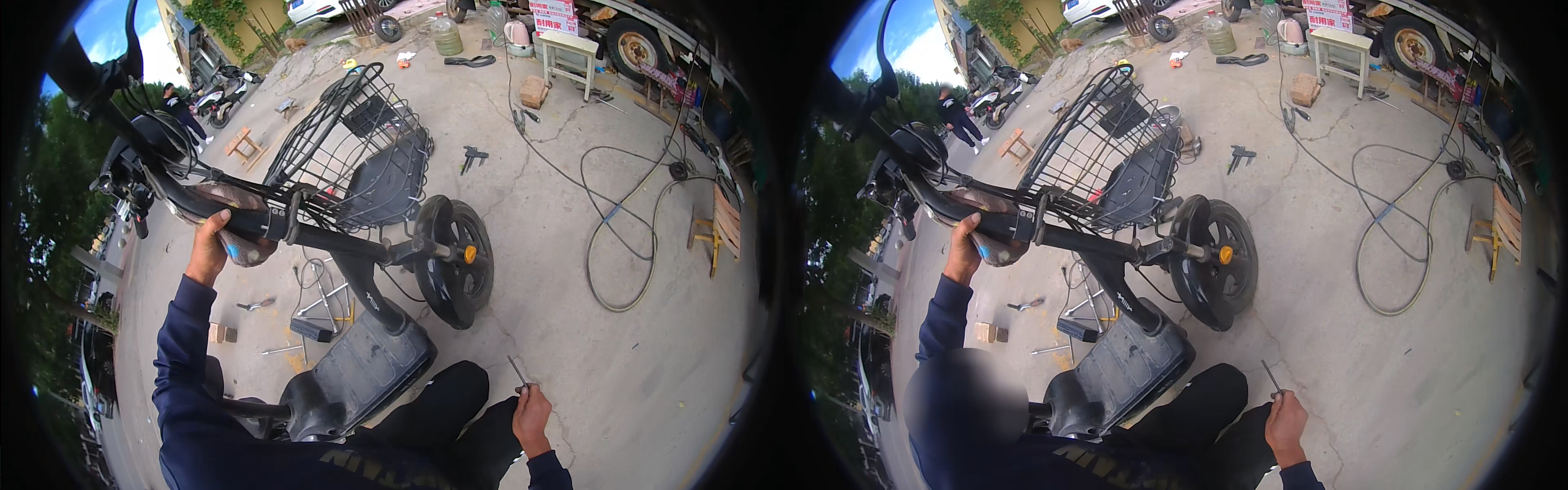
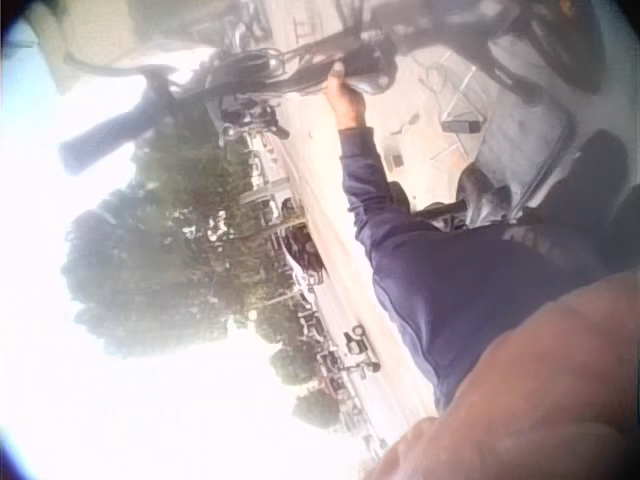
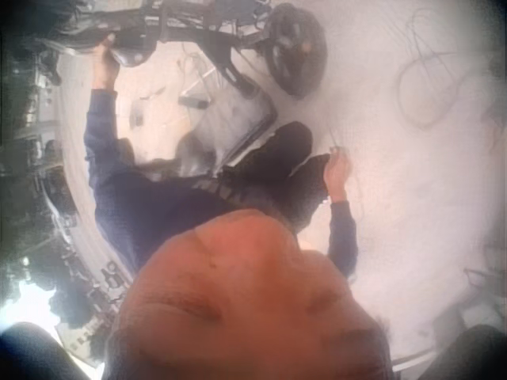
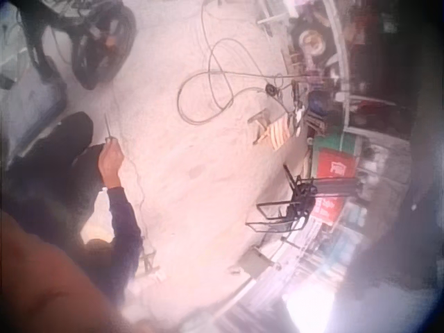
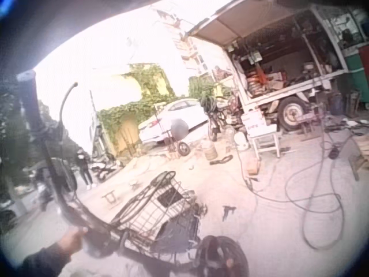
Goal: The person adjusts the handlebars and front stem of an electric scooter using a screwdriver and wrench. They tighten bolts on the stem, reposition the handlebars, and test the steering movement while working in an outdoor repair area.
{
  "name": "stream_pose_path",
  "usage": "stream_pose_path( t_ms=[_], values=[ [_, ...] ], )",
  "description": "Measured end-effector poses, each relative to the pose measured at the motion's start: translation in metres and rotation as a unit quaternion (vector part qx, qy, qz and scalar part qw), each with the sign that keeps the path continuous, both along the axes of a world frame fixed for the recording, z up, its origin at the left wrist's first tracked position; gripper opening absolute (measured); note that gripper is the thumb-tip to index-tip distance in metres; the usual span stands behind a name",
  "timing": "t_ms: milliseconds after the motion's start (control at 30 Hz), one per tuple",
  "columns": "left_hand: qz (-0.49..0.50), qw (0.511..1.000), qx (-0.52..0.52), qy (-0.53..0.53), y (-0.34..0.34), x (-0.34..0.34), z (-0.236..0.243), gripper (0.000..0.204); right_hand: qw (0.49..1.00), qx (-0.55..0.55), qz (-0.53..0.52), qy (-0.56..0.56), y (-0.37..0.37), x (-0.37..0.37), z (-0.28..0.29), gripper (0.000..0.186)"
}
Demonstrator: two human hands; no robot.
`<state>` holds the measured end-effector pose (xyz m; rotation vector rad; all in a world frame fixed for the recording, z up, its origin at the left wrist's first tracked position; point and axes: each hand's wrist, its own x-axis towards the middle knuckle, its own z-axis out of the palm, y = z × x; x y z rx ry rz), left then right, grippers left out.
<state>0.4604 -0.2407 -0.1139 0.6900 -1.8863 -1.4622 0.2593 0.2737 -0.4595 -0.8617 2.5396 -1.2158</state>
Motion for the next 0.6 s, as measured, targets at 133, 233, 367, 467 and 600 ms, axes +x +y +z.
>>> stream_pose_path(
  t_ms=[133, 233, 367, 467, 600],
  values=[
    [0.071, 0.993, 0.067, -0.059, -0.012, 0.020, 0.005, 0.057, 0.993, 0.050, 0.104, 0.001, 0.005, 0.045, 0.052, 0.008],
    [0.042, 0.991, 0.088, -0.087, 0.005, 0.014, 0.021, 0.060, 0.997, 0.006, 0.045, -0.059, 0.018, 0.067, 0.062, 0.009],
    [0.026, 0.981, 0.149, -0.119, 0.015, 0.009, 0.032, 0.059, 0.995, 0.030, 0.046, -0.081, 0.023, 0.086, 0.083, 0.010],
    [0.032, 0.970, 0.203, -0.128, 0.023, 0.003, 0.036, 0.057, 0.988, 0.096, 0.033, -0.116, 0.032, 0.104, 0.091, 0.008],
    [0.064, 0.949, 0.271, -0.150, 0.023, 0.008, 0.040, 0.052, 0.969, 0.193, 0.026, -0.155, 0.045, 0.132, 0.099, 0.014]
  ],
)
